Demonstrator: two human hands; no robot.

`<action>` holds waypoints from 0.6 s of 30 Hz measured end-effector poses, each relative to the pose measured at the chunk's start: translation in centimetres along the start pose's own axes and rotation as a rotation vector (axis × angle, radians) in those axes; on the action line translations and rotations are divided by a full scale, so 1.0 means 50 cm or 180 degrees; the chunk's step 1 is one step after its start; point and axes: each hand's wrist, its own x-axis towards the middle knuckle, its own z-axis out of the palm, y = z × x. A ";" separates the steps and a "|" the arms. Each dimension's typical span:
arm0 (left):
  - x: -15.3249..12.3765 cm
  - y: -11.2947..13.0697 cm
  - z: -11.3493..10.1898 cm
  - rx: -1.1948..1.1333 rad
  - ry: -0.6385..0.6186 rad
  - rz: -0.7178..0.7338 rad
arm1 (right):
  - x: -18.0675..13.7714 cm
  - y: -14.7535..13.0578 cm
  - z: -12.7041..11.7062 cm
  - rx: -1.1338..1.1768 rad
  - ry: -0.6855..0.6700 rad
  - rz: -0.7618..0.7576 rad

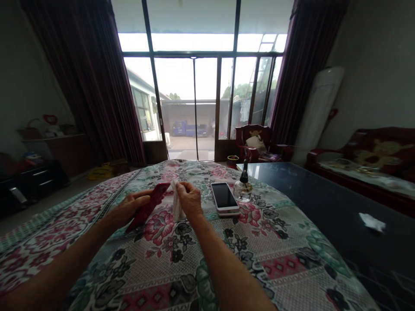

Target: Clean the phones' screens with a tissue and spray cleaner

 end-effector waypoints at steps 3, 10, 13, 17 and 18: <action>0.000 0.000 0.005 -0.0178 -0.0135 0.0014 | -0.003 -0.011 0.010 0.0091 0.0013 -0.0065; -0.004 0.006 0.011 -0.0451 -0.0120 0.0056 | -0.037 -0.016 0.050 -0.0366 -0.0033 -0.0741; -0.001 -0.001 0.007 -0.0632 -0.0090 0.0066 | -0.052 -0.018 0.066 -0.0454 -0.0052 -0.0972; 0.001 -0.007 0.008 -0.0732 -0.0158 0.0076 | -0.048 -0.033 0.065 -0.0396 0.0293 -0.0965; 0.001 -0.006 0.009 -0.0747 -0.0184 0.0076 | -0.045 -0.038 0.062 -0.0425 0.0384 -0.0994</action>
